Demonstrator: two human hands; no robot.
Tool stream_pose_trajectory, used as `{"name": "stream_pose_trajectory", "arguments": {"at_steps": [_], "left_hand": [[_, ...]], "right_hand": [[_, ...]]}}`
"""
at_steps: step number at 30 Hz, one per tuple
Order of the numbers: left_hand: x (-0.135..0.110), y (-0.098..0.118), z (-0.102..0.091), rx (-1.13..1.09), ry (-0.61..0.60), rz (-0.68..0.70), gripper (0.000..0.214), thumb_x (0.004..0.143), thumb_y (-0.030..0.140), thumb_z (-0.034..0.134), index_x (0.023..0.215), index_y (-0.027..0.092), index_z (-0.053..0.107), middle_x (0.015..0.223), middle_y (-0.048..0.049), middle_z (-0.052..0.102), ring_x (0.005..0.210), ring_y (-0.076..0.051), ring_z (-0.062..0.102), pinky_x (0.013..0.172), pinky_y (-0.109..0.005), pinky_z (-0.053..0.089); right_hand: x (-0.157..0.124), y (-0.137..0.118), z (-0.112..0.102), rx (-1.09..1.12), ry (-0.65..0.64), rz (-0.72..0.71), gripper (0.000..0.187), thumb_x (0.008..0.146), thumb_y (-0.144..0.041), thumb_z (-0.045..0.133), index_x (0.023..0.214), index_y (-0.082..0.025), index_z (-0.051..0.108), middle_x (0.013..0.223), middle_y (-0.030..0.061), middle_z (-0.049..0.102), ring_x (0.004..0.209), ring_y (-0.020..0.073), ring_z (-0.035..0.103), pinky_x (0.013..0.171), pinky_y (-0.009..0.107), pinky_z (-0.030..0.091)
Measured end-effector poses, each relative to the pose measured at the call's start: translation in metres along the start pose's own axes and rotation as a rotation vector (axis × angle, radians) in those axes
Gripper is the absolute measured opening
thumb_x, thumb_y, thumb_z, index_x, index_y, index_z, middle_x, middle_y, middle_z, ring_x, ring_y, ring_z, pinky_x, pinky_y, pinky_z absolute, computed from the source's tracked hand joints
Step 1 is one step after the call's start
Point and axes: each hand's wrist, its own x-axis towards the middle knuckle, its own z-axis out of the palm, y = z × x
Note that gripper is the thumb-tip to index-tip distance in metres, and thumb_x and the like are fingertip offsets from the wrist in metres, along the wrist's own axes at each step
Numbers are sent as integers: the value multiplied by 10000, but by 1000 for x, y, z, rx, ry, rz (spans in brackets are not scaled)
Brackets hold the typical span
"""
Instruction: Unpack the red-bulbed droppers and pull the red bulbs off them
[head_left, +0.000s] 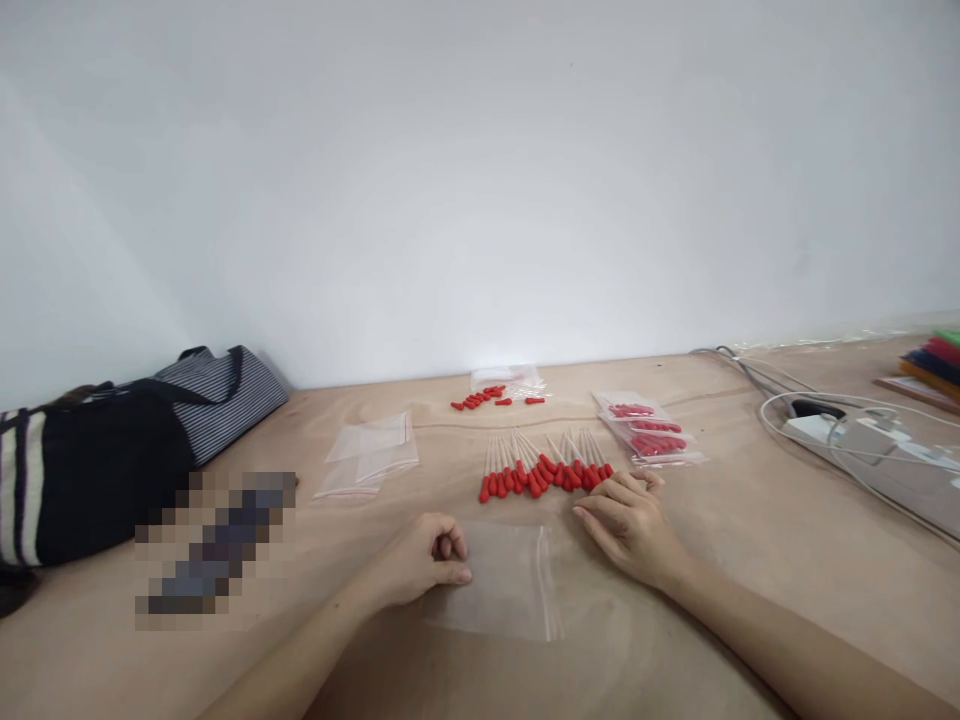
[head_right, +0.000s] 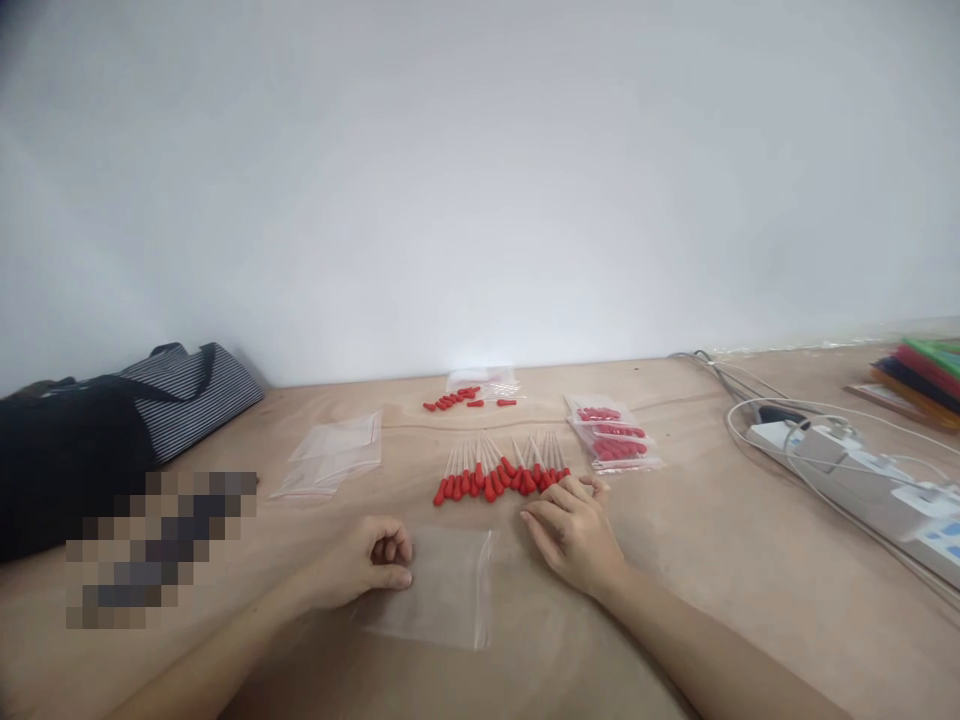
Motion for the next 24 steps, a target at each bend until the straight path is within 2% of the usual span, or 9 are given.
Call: {"name": "stream_pose_trajectory", "arguments": {"at_steps": [3, 7, 9, 12, 14, 16, 19, 21, 24], "left_hand": [[-10, -5, -6, 28, 83, 38, 228, 550, 235, 653, 767, 195, 598, 814, 5, 531, 720, -150, 506, 610, -233, 405], [-26, -15, -12, -94, 104, -187, 506, 536, 201, 597, 1030, 228, 489, 746, 33, 526, 563, -129, 499, 478, -215, 389], [-32, -18, -13, -87, 108, -226, 365, 549, 228, 588, 907, 207, 518, 619, 59, 492, 509, -125, 472, 460, -216, 367], [-37, -24, -23, 22, 151, -172, 134, 602, 311, 564, 619, 185, 519, 510, 54, 452, 517, -136, 459, 504, -235, 361], [-37, -32, -42, 46, 220, -117, 223, 664, 390, 503, 583, 183, 528, 534, 26, 501, 551, -158, 488, 534, -254, 376], [-32, -44, -70, 75, 367, -85, 283, 683, 441, 476, 610, 177, 546, 609, -5, 568, 617, -187, 538, 589, -275, 409], [-16, -63, -113, 313, 570, -274, 300, 722, 436, 445, 691, 159, 555, 614, -19, 574, 652, -221, 570, 616, -300, 433], [-2, -73, -128, 431, 657, -364, 294, 741, 388, 458, 832, 131, 569, 788, -68, 626, 790, -252, 592, 687, -322, 455], [19, -79, -121, 576, 750, -334, 463, 754, 328, 456, 1146, 83, 473, 1165, -178, 526, 1089, -331, 476, 865, -439, 394]], "right_hand": [[1, -2, 0, 26, 2, 6, 203, 830, -221, 464, 725, -226, 638, 672, -2, 617, 687, 126, 503, 810, 367, 224], [1, -2, 1, 30, -10, 0, 215, 836, -228, 455, 726, -225, 640, 682, 1, 615, 695, 126, 503, 828, 369, 222], [1, -2, 2, 31, -17, -2, 221, 838, -231, 449, 726, -226, 640, 683, 1, 612, 698, 127, 500, 836, 371, 218], [1, -1, 1, 35, -21, -9, 218, 836, -227, 450, 731, -229, 640, 682, -1, 610, 695, 126, 500, 843, 374, 212], [2, -2, 2, 34, -21, -14, 205, 832, -221, 458, 741, -230, 641, 682, -2, 612, 692, 124, 503, 843, 373, 210], [2, -2, 3, 27, -22, -22, 191, 827, -219, 468, 749, -231, 642, 684, -5, 614, 689, 120, 506, 842, 366, 210], [2, -1, 6, 34, 13, -43, 188, 829, -226, 474, 746, -233, 643, 678, -13, 611, 684, 109, 507, 849, 355, 206], [2, 0, 9, 59, 53, -56, 189, 830, -229, 477, 738, -235, 642, 663, -20, 607, 679, 106, 505, 849, 354, 205], [2, 2, 11, 90, 79, -61, 179, 824, -227, 489, 725, -234, 638, 650, -25, 605, 675, 109, 499, 839, 357, 207]]}}
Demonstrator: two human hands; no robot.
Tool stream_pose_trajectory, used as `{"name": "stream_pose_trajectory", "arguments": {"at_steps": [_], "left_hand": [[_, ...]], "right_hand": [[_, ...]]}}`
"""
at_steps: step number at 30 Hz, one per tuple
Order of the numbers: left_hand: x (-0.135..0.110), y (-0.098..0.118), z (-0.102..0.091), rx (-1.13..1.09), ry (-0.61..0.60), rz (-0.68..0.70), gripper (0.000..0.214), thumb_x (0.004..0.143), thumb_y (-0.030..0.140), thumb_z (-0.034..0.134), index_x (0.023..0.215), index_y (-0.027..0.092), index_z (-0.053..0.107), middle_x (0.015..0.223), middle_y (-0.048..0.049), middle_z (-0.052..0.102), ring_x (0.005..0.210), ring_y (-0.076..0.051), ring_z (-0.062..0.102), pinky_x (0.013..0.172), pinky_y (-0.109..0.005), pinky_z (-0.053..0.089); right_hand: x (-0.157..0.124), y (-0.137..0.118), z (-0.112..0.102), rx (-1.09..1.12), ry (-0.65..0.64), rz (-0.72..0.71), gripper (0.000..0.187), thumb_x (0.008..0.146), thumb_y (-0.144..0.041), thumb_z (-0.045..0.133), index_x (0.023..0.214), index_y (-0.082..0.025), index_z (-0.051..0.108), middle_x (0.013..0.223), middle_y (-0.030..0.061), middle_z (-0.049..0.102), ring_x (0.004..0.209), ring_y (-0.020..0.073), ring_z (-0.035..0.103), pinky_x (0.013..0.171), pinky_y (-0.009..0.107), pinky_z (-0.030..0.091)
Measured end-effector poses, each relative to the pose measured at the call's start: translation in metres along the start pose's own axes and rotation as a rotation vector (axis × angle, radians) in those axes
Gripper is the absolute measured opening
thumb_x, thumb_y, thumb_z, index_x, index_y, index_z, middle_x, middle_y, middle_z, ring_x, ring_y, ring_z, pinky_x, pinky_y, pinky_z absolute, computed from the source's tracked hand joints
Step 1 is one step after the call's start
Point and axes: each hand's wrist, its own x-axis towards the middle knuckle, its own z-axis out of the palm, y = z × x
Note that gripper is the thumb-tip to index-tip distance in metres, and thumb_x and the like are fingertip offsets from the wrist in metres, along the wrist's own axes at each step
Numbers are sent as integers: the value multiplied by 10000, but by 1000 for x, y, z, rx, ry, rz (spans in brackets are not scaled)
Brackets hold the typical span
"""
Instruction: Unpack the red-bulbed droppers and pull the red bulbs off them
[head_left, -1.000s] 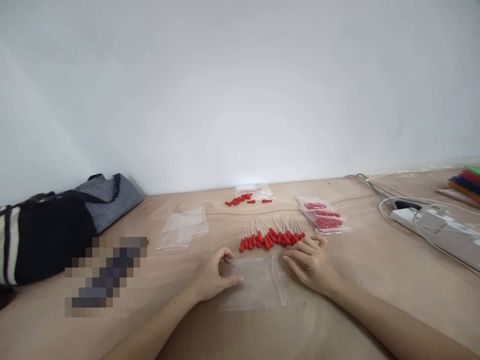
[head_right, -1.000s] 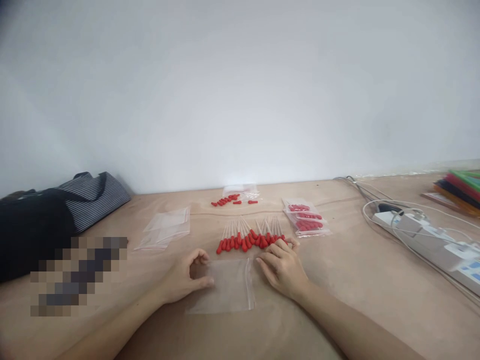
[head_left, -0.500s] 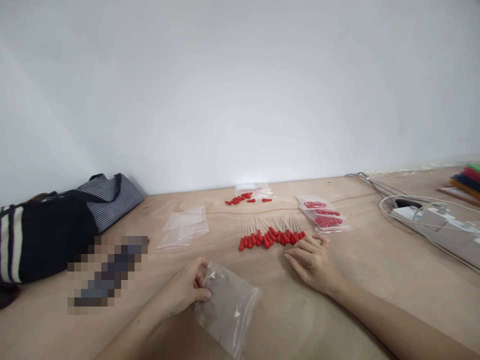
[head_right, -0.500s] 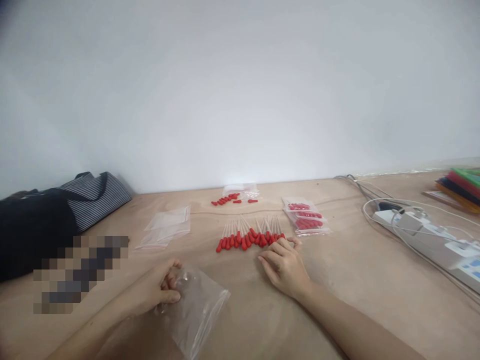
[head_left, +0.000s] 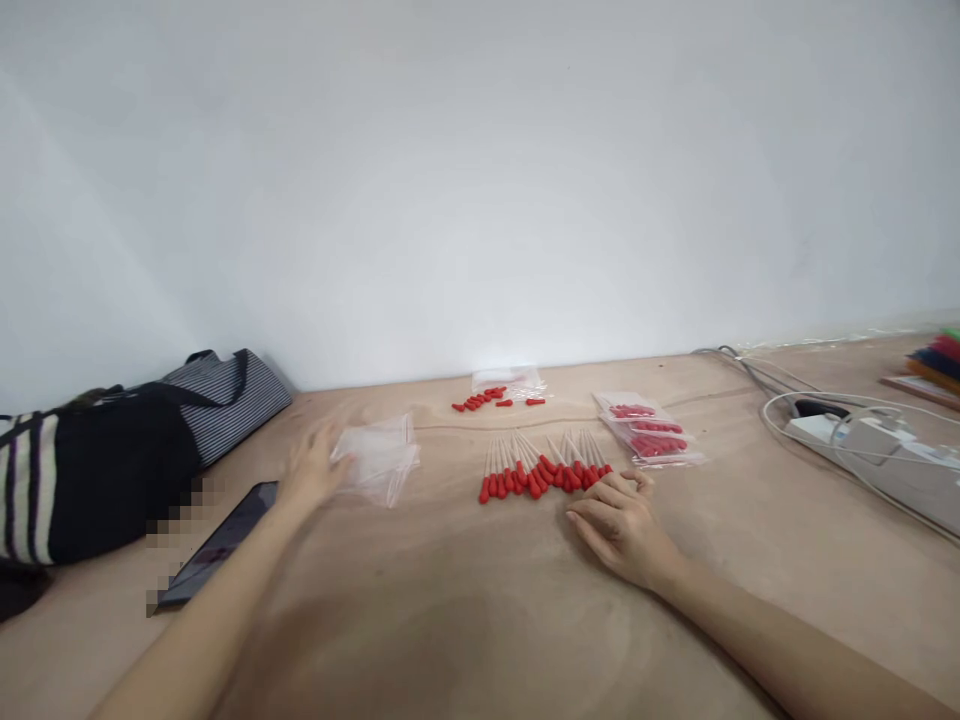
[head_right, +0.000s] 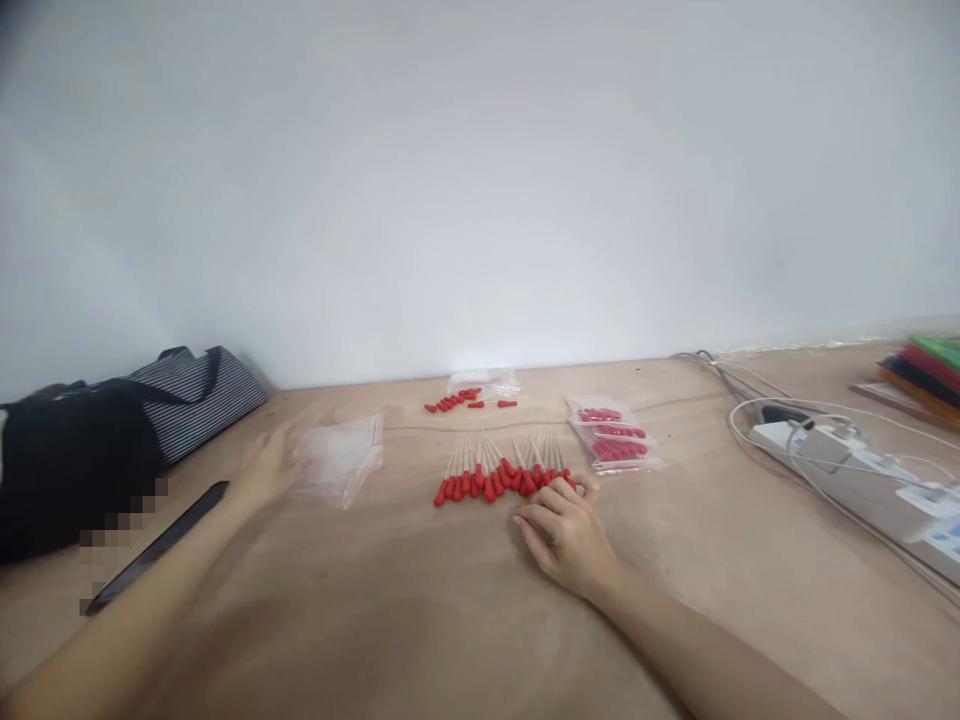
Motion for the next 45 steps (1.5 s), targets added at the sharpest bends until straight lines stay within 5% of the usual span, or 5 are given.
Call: {"name": "stream_pose_trajectory", "arguments": {"at_steps": [12, 21, 29, 37, 45], "left_hand": [[-33, 36, 53, 96, -413, 306, 480, 880, 444, 274, 1344, 323, 283, 1439, -33, 202, 1307, -334, 158, 1000, -564, 161], [-60, 47, 48, -198, 258, 564, 358, 877, 307, 325, 1136, 195, 545, 1157, -87, 574, 1194, -259, 408, 996, -501, 267], [-105, 91, 45, -458, 43, 1044, 217, 848, 177, 440, 999, 193, 594, 1136, -75, 565, 1174, -214, 425, 927, -377, 425], [-103, 92, 41, -481, 60, 974, 307, 841, 179, 467, 1144, 215, 502, 1154, -75, 542, 1173, -213, 419, 933, -388, 420], [-92, 81, 26, -737, 248, 688, 357, 923, 292, 220, 1176, 182, 445, 1174, -109, 500, 1134, -213, 442, 965, -417, 367]], "right_hand": [[9, 22, -12, -156, 45, 81, 183, 814, -249, 483, 766, -233, 659, 753, 10, 636, 738, 136, 527, 813, 359, 236], [52, 115, -22, -580, -273, 613, 328, 732, -394, 471, 1010, -301, 618, 1122, 47, 574, 1000, 255, 484, 860, 496, 223], [67, 115, 0, -657, -198, 584, 284, 803, -195, 391, 777, -213, 672, 841, 73, 651, 864, 219, 511, 773, 399, 262], [78, 54, -24, -363, 486, 226, 179, 844, -297, 433, 786, -168, 543, 747, 44, 621, 559, 107, 526, 508, 218, 330], [25, -40, 2, 219, 114, -208, 126, 874, -163, 335, 835, -201, 449, 724, 32, 649, 670, 101, 626, 550, 177, 458]]}}
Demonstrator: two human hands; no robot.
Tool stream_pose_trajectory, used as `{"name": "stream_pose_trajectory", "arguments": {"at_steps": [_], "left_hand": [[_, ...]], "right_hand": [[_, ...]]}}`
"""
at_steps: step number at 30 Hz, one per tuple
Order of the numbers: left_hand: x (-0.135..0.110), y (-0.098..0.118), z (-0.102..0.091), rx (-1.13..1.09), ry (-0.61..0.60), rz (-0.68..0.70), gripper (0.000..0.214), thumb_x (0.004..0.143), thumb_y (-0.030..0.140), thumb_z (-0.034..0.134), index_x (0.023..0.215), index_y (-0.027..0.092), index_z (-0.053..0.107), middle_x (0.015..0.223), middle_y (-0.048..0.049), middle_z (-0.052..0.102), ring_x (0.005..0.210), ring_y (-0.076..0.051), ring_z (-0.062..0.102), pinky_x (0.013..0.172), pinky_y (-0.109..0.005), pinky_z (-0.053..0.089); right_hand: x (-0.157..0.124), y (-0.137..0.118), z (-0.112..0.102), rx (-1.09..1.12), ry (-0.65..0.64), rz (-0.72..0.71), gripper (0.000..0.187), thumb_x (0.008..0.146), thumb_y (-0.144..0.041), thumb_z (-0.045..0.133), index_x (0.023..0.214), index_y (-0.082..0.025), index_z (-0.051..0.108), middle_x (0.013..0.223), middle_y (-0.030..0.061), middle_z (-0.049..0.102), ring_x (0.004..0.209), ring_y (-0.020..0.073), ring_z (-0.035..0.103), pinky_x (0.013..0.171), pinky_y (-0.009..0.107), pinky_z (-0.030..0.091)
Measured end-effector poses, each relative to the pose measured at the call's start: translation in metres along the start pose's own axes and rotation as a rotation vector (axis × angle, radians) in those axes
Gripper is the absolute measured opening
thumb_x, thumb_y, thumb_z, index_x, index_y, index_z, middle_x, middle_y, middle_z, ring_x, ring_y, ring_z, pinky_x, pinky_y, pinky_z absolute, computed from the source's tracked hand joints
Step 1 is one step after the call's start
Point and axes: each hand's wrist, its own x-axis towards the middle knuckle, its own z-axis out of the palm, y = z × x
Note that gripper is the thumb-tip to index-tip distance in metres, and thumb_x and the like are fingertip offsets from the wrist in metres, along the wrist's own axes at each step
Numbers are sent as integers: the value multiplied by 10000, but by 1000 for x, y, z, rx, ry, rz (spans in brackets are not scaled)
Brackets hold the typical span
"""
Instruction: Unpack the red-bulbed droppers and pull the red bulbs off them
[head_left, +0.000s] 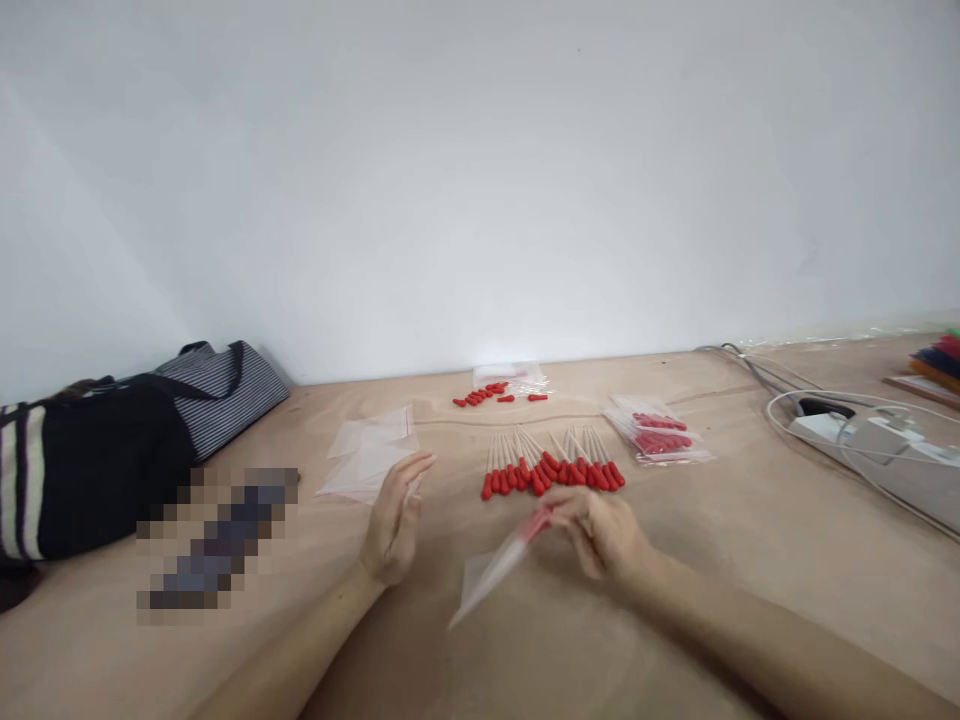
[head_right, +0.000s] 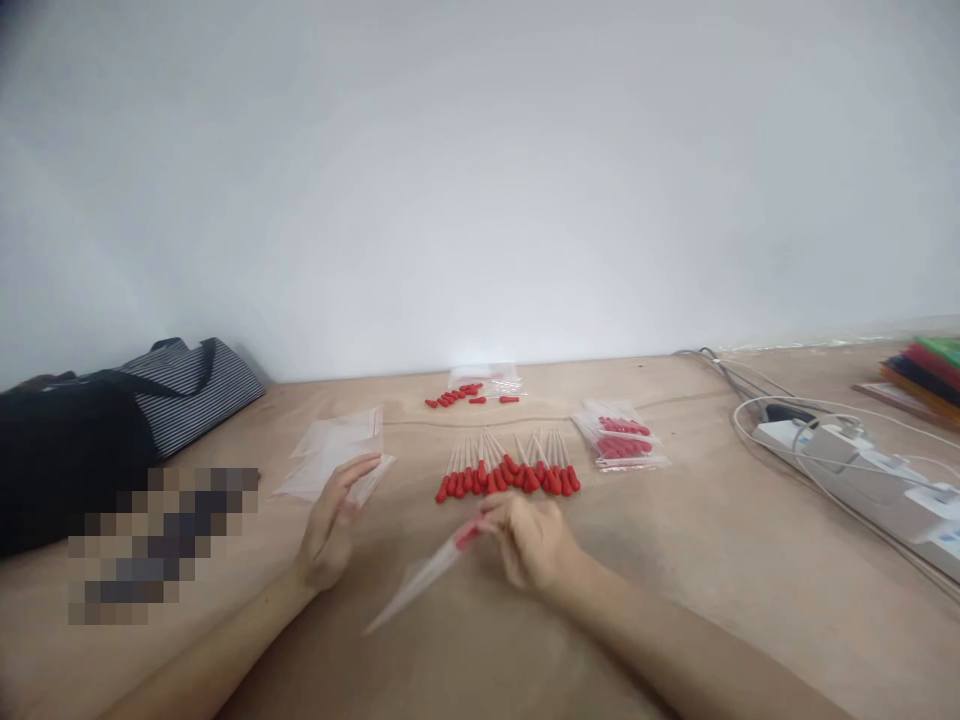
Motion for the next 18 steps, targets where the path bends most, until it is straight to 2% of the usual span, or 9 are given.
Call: {"name": "stream_pose_trajectory", "arguments": {"at_steps": [2, 4, 7, 10, 14, 16, 18], "left_hand": [[4, 0, -4, -19, -58, -49, 336, 918, 307, 248, 1063, 180, 524, 1089, -99, 559, 1096, -215, 473, 950, -415, 380], [5, 7, -4, -36, -213, -67, 268, 892, 304, 346, 988, 186, 566, 1044, -87, 591, 1070, -216, 496, 938, -408, 395], [4, 29, 4, -102, -475, 6, 250, 831, 291, 479, 1044, 190, 564, 1132, -91, 564, 1096, -215, 486, 946, -393, 400], [3, 50, 14, -133, -627, 60, 368, 791, 321, 552, 1129, 177, 529, 1224, -118, 504, 1145, -230, 453, 950, -382, 405], [8, 61, 25, -152, -657, 36, 358, 811, 292, 525, 1145, 164, 524, 1206, -125, 519, 1126, -213, 477, 934, -358, 421], [11, 61, 30, -165, -654, 34, 470, 756, 346, 597, 1170, 144, 505, 1208, -141, 515, 1128, -236, 473, 940, -377, 415], [12, 62, 36, -167, -654, 39, 601, 693, 398, 657, 1202, 132, 478, 1218, -154, 504, 1129, -260, 469, 940, -402, 411]], "right_hand": [[-13, -8, 5, -10, -119, -89, 128, 873, -144, 345, 842, -187, 461, 783, 50, 658, 684, 95, 623, 537, 169, 450], [-21, -11, 6, -62, -188, -177, 130, 862, -124, 375, 805, -177, 480, 833, 54, 660, 660, 94, 611, 534, 183, 444], [-25, -9, 3, -120, -266, -279, 154, 851, -118, 401, 770, -169, 521, 820, 34, 653, 636, 101, 584, 557, 218, 438], [-25, -5, -4, -114, -331, -293, 152, 853, -154, 412, 841, -177, 562, 814, 17, 643, 613, 100, 548, 537, 231, 408], [-26, 2, -11, -105, -377, -167, 148, 836, -209, 456, 926, -192, 572, 827, 14, 627, 659, 111, 520, 536, 238, 368], [-26, 7, -11, -140, -344, -120, 138, 822, -235, 486, 914, -192, 579, 742, 6, 606, 648, 119, 495, 520, 242, 335], [-26, 11, -7, -192, -292, -138, 115, 815, -245, 498, 861, -189, 588, 637, -6, 561, 606, 121, 456, 502, 250, 295]]}}
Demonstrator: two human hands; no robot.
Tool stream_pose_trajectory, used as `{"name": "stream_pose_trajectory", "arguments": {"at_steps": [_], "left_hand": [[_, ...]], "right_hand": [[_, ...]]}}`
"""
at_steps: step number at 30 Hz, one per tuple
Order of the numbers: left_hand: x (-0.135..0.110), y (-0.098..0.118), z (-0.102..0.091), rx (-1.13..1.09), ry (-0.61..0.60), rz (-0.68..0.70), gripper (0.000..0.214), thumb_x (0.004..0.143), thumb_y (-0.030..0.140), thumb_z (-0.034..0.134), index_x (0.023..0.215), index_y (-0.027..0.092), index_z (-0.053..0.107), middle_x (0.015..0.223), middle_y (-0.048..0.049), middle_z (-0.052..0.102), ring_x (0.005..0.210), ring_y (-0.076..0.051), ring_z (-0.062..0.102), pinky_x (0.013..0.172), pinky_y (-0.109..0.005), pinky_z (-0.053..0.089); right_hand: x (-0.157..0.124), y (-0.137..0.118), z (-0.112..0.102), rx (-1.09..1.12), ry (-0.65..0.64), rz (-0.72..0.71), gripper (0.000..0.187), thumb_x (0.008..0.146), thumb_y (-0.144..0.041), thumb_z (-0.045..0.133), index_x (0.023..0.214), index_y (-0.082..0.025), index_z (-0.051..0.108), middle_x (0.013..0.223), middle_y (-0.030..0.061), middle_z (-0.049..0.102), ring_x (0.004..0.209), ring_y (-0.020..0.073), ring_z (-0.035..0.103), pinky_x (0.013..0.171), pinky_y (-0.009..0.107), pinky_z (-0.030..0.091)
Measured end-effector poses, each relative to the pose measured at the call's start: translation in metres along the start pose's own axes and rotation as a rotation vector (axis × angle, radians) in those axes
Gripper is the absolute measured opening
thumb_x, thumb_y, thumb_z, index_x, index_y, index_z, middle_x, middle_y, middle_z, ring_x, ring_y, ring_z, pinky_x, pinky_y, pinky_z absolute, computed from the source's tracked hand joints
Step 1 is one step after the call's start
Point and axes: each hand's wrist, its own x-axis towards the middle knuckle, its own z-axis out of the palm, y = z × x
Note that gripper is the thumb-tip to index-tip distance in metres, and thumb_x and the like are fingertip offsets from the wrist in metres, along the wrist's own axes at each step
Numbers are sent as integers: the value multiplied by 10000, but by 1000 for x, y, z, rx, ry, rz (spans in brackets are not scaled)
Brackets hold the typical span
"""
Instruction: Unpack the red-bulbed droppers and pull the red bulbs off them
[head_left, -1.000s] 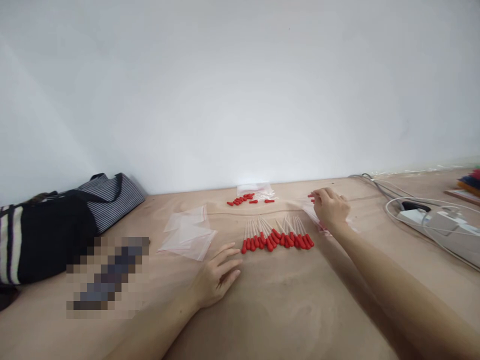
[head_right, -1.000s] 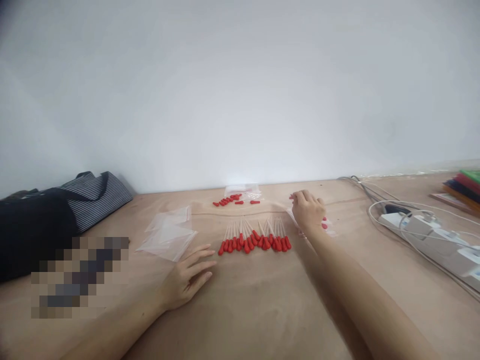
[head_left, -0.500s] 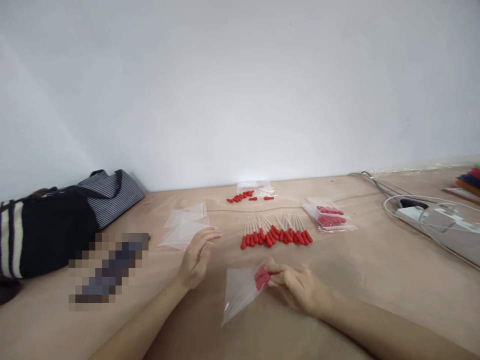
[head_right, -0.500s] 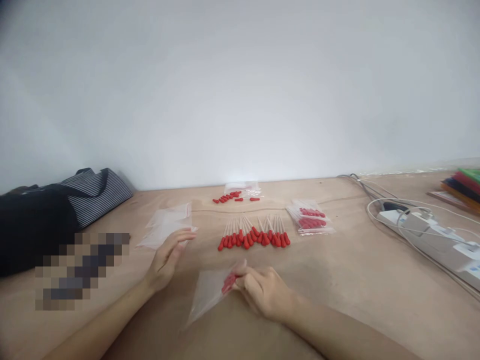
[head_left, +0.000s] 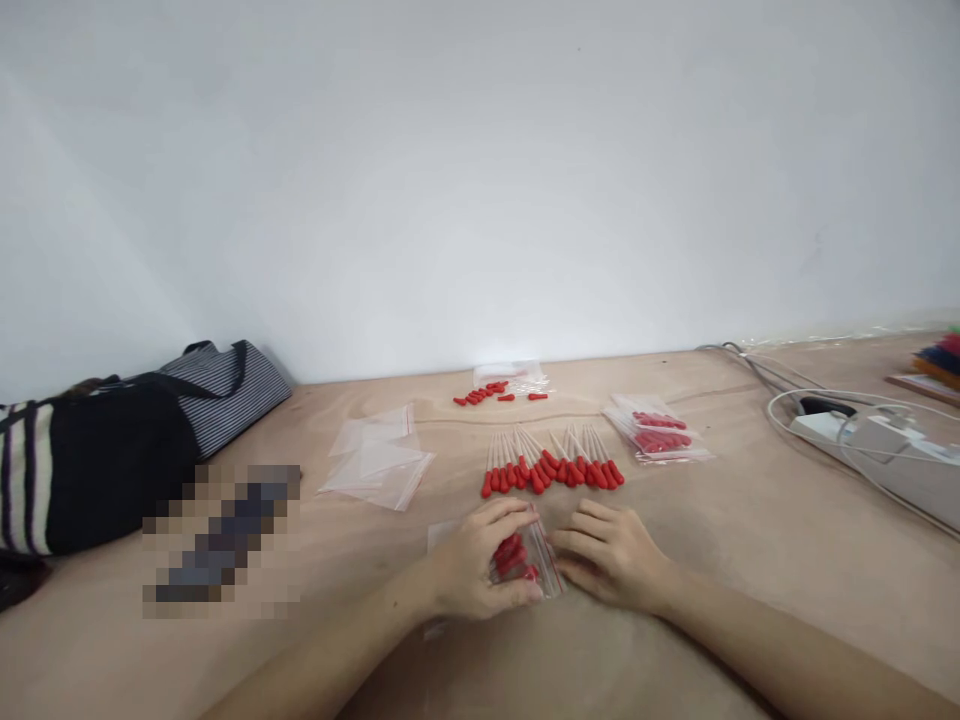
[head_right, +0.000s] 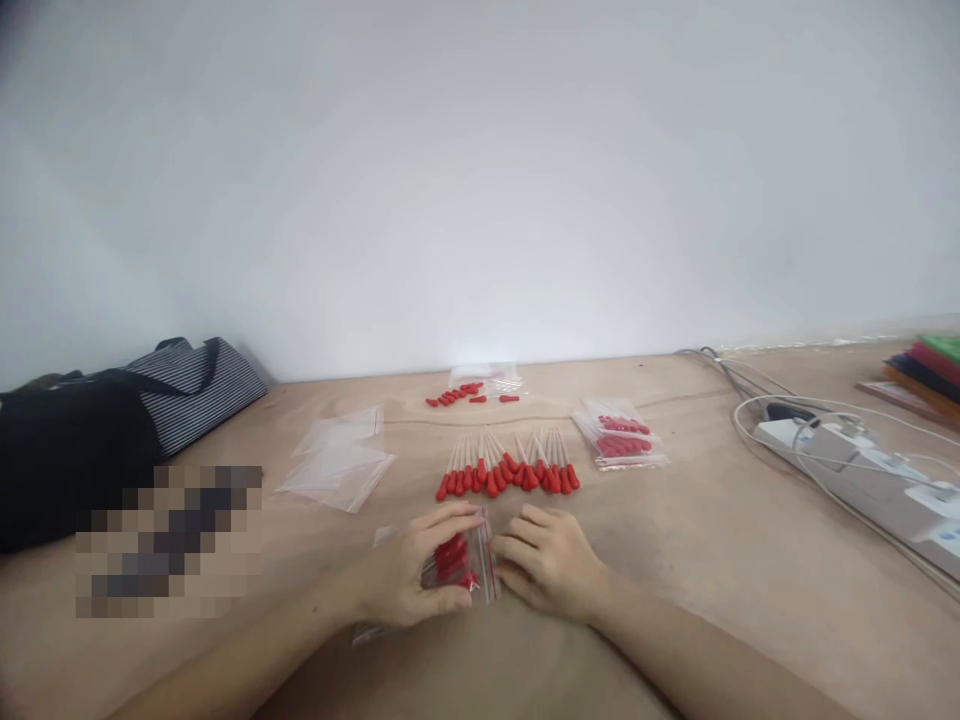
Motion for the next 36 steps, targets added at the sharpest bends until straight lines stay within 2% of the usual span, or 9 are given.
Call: {"name": "stream_pose_trajectory", "arguments": {"at_steps": [2, 4, 6, 10, 14, 18, 23, 29, 36], "left_hand": [[4, -1, 5, 21, 9, 5, 500, 753, 345, 602, 1195, 142, 487, 1213, -144, 511, 1122, -248, 474, 936, -402, 414], [8, -4, 9, 74, 12, 24, 333, 833, 197, 462, 1157, 148, 522, 1202, -129, 523, 1119, -217, 478, 936, -381, 415], [14, -10, 10, 139, -16, 89, 353, 820, 78, 383, 1123, 151, 549, 1187, -115, 537, 1113, -199, 482, 944, -369, 406], [28, -22, 7, 223, -106, 280, 323, 775, 53, 433, 1021, 182, 599, 1127, -80, 583, 1051, -190, 519, 935, -357, 402], [35, -24, 2, 242, -72, 342, 165, 833, 143, 457, 806, 173, 618, 972, -64, 638, 937, -166, 562, 855, -306, 436], [30, -25, 4, 254, 40, 404, 260, 869, 147, 398, 704, 172, 597, 820, -38, 658, 809, -134, 579, 785, -266, 440], [20, -32, 13, 279, 166, 421, 331, 890, 151, 345, 702, 183, 616, 772, -37, 662, 749, -126, 568, 728, -259, 439], [19, -35, 15, 271, 164, 423, 324, 890, 163, 362, 697, 183, 621, 757, -42, 659, 753, -127, 564, 724, -256, 439], [17, -32, 11, 222, 204, 446, 363, 899, 131, 303, 707, 172, 608, 769, -36, 665, 696, -117, 555, 693, -245, 429]], "right_hand": [[3, 1, 5, -68, 43, -72, 119, 825, -223, 481, 780, -187, 586, 570, -17, 518, 567, 116, 418, 494, 258, 253], [6, 1, 8, -124, 68, -172, 182, 844, -186, 446, 712, -188, 571, 566, -19, 515, 554, 110, 399, 496, 268, 221], [8, 0, 8, -155, 83, -257, 236, 856, -148, 414, 674, -188, 558, 602, -16, 537, 557, 104, 392, 502, 277, 201], [8, 0, 5, -175, 85, -324, 276, 860, -118, 388, 632, -183, 529, 626, -11, 535, 551, 103, 372, 505, 288, 169], [7, 2, 5, -147, 88, -313, 331, 876, -132, 351, 580, -181, 490, 554, -15, 470, 539, 107, 356, 501, 292, 160], [7, 2, 10, -120, 118, -222, 293, 847, -141, 424, 566, -182, 498, 516, -25, 447, 524, 103, 341, 491, 286, 170], [7, 2, 13, -88, 140, -181, 133, 835, -172, 478, 796, -200, 602, 550, -32, 503, 534, 97, 370, 491, 268, 213], [7, 3, 16, -104, 105, -219, 227, 841, -170, 462, 631, -191, 546, 538, -31, 477, 536, 93, 365, 485, 270, 187], [9, 3, 17, -77, 55, -194, 238, 850, -183, 435, 642, -189, 551, 551, -24, 478, 553, 101, 350, 494, 274, 198]]}}
